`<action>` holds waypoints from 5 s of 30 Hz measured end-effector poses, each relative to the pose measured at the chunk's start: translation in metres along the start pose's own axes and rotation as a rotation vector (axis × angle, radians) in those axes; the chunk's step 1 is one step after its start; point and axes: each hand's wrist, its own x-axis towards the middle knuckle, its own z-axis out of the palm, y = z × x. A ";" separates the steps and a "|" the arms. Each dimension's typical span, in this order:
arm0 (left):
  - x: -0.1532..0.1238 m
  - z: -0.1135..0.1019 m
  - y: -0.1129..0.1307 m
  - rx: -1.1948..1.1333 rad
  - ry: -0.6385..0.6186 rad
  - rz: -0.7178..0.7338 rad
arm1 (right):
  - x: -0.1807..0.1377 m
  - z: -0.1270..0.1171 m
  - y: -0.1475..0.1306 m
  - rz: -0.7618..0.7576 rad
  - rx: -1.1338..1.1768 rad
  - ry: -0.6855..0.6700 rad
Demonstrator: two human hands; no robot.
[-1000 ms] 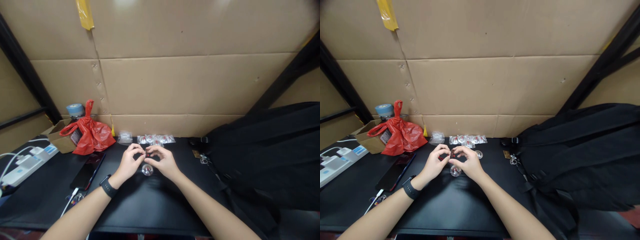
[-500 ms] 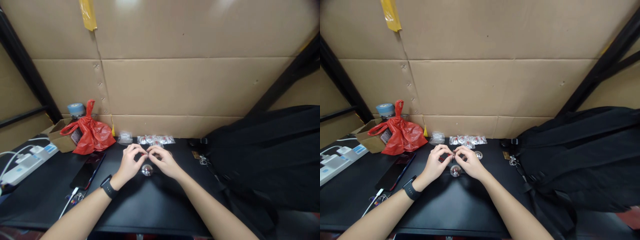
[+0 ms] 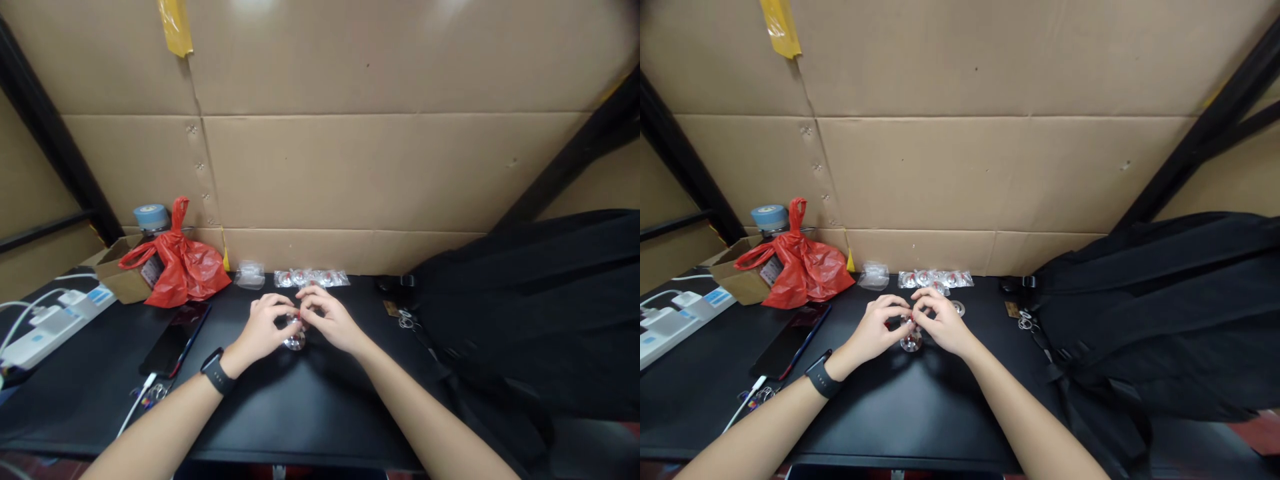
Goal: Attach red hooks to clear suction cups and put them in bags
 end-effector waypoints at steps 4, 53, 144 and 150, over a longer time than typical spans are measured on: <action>0.002 -0.004 -0.003 0.101 0.021 -0.030 | 0.000 -0.001 0.002 -0.011 -0.130 -0.022; 0.012 -0.021 -0.071 0.404 -0.063 -0.194 | 0.002 0.007 0.016 0.168 0.174 0.110; -0.014 0.011 -0.007 0.365 -0.453 0.258 | -0.004 -0.033 0.026 0.063 -0.683 -0.271; -0.015 0.014 -0.005 0.396 -0.397 0.254 | -0.003 -0.031 0.027 0.067 -0.736 -0.319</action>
